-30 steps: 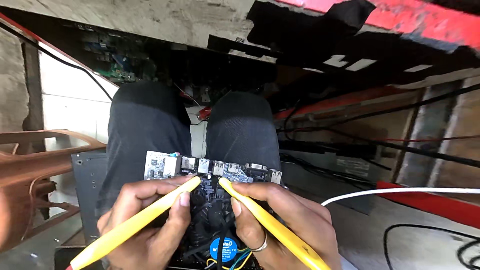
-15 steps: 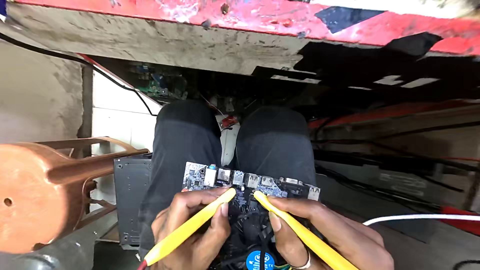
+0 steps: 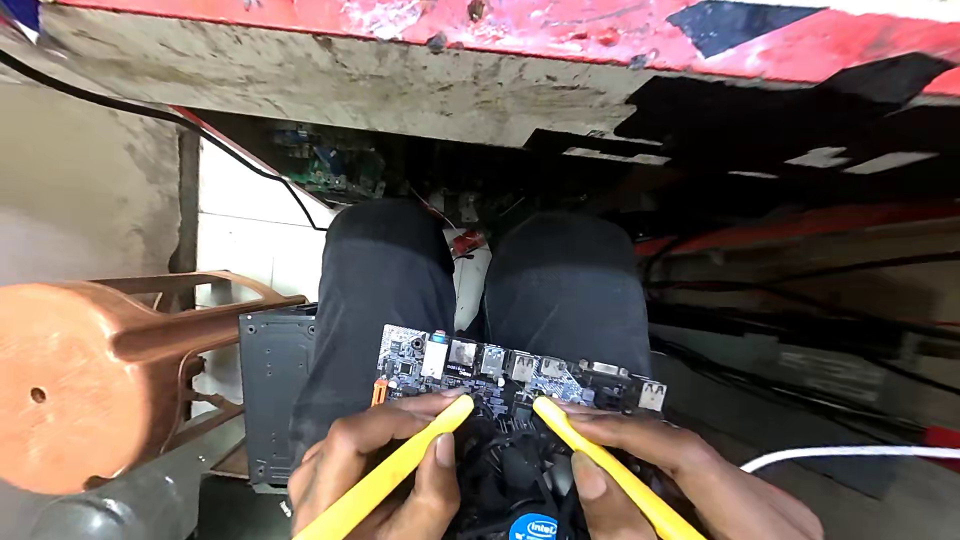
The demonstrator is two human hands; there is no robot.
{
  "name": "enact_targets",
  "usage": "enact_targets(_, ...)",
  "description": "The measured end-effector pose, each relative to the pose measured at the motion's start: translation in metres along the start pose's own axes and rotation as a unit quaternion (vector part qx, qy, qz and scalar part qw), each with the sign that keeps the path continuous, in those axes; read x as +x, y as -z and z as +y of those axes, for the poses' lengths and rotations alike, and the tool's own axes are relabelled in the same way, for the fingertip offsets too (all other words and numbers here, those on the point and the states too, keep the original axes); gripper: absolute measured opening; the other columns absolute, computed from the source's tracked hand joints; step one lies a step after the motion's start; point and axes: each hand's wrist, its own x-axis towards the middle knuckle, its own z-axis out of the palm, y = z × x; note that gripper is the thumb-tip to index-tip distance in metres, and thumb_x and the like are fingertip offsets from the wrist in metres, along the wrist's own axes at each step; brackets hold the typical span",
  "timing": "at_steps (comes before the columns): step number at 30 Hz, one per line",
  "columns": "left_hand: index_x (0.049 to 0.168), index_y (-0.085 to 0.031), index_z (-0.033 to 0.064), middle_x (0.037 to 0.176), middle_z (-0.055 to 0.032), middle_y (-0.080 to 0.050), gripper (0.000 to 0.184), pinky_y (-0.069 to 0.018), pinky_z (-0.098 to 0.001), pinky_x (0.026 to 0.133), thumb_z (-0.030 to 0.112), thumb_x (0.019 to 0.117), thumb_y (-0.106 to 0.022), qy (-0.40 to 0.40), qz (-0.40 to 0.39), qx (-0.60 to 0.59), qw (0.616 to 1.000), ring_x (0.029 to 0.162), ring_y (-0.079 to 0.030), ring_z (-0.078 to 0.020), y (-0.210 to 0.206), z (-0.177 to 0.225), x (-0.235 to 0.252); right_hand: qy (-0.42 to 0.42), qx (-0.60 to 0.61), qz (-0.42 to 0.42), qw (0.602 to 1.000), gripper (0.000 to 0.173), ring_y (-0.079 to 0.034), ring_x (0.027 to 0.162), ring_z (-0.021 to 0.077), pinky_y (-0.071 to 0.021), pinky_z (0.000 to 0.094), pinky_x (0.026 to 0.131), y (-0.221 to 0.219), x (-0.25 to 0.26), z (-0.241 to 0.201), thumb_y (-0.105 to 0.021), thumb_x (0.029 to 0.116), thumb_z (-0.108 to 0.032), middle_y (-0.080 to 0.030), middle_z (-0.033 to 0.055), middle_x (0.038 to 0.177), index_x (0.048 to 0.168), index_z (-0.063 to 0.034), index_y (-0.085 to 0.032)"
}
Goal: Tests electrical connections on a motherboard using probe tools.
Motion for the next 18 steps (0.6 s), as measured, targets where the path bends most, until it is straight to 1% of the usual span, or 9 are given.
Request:
enact_targets(2, 0.102, -0.061, 0.0160, 0.099, 0.0046, -0.079, 0.011, -0.0641, -0.0192, 0.080, 0.026, 0.1017, -0.064, 0.008, 0.004, 0.007, 1.000, 0.094, -0.076, -0.0075, 0.003, 0.000, -0.002, 0.012, 0.008, 0.000, 1.000, 0.027, -0.074, 0.100, 0.0068, -0.0612, 0.0212, 0.087, 0.000, -0.002, 0.003, -0.057, 0.1041, -0.028, -0.077, 0.0072, 0.095, 0.102, -0.0032, -0.066)
enact_targets(5, 0.102, -0.061, 0.0155, 0.099, 0.0045, -0.079, 0.011, -0.0632, -0.0171, 0.078, 0.026, 0.1018, -0.064, 0.008, 0.009, 0.012, 1.000, 0.094, -0.076, -0.0058, 0.002, -0.002, -0.003, 0.039, 0.009, -0.004, 0.999, 0.025, -0.074, 0.102, 0.0100, -0.0617, 0.0260, 0.091, 0.000, -0.001, 0.003, -0.057, 0.1046, -0.028, -0.076, 0.0066, 0.094, 0.101, -0.0041, -0.064)
enact_targets(7, 0.101, -0.061, 0.0152, 0.099, 0.0048, -0.078, 0.011, -0.0624, -0.0159, 0.078, 0.026, 0.1014, -0.065, 0.009, 0.014, 0.015, 1.000, 0.094, -0.076, -0.0046, 0.001, -0.002, -0.003, 0.052, 0.005, -0.008, 0.999, 0.024, -0.075, 0.101, 0.0109, -0.0616, 0.0266, 0.093, 0.000, 0.002, 0.001, -0.058, 0.1038, -0.025, -0.077, 0.0078, 0.093, 0.099, -0.0025, -0.065)
enact_targets(9, 0.101, -0.061, 0.0138, 0.098, 0.0037, -0.078, 0.012, -0.0628, -0.0166, 0.078, 0.025, 0.1012, -0.065, 0.009, 0.016, 0.007, 1.000, 0.093, -0.076, -0.0051, -0.001, -0.003, -0.003, 0.059, -0.014, -0.013, 0.998, 0.023, -0.075, 0.101, 0.0103, -0.0609, 0.0253, 0.092, -0.001, 0.004, -0.002, -0.058, 0.1031, -0.024, -0.077, 0.0086, 0.093, 0.098, -0.0024, -0.065)
enact_targets(12, 0.101, -0.061, 0.0120, 0.096, 0.0020, -0.078, 0.012, -0.0632, -0.0176, 0.077, 0.024, 0.1003, -0.066, -0.003, 0.014, 0.009, 1.000, 0.092, -0.076, -0.0058, -0.003, -0.006, -0.004, 0.060, -0.044, -0.028, 0.997, 0.024, -0.074, 0.098, 0.0095, -0.0597, 0.0219, 0.088, -0.002, 0.007, -0.007, -0.057, 0.1031, -0.024, -0.076, 0.0106, 0.093, 0.098, -0.0020, -0.066)
enact_targets(15, 0.102, -0.062, 0.0102, 0.098, 0.0003, -0.078, 0.014, -0.0633, -0.0188, 0.078, 0.023, 0.1005, -0.066, -0.017, 0.010, 0.004, 1.000, 0.093, -0.076, -0.0067, -0.005, -0.011, -0.004, 0.056, -0.050, -0.049, 0.996, 0.027, -0.071, 0.092, 0.0074, -0.0564, 0.0174, 0.078, 0.002, 0.010, -0.009, -0.055, 0.1042, -0.025, -0.076, 0.0117, 0.095, 0.105, -0.0014, -0.068)
enact_targets(16, 0.101, -0.062, 0.0096, 0.097, -0.0003, -0.078, 0.014, -0.0636, -0.0194, 0.078, 0.023, 0.1006, -0.066, -0.018, 0.010, -0.002, 1.000, 0.093, -0.076, -0.0071, -0.006, -0.012, -0.004, 0.051, -0.039, -0.062, 0.996, 0.028, -0.071, 0.092, 0.0064, -0.0556, 0.0165, 0.078, 0.004, 0.012, -0.009, -0.055, 0.1045, -0.025, -0.076, 0.0116, 0.098, 0.109, -0.0014, -0.070)
enact_targets(17, 0.101, -0.062, 0.0091, 0.096, -0.0009, -0.078, 0.014, -0.0637, -0.0196, 0.078, 0.022, 0.1006, -0.066, -0.016, 0.009, -0.009, 1.000, 0.092, -0.076, -0.0075, -0.006, -0.012, -0.004, 0.044, -0.022, -0.079, 0.996, 0.028, -0.070, 0.095, 0.0054, -0.0552, 0.0157, 0.080, 0.008, 0.014, -0.010, -0.055, 0.1047, -0.024, -0.075, 0.0113, 0.101, 0.112, -0.0014, -0.070)
enact_targets(18, 0.101, -0.062, 0.0088, 0.096, -0.0013, -0.078, 0.014, -0.0636, -0.0196, 0.078, 0.022, 0.1009, -0.066, -0.015, 0.007, -0.014, 1.000, 0.092, -0.076, -0.0076, -0.006, -0.013, -0.004, 0.033, -0.004, -0.096, 0.995, 0.027, -0.069, 0.099, 0.0043, -0.0549, 0.0152, 0.083, 0.013, 0.016, -0.011, -0.056, 0.1049, -0.024, -0.075, 0.0104, 0.104, 0.112, -0.0018, -0.070)
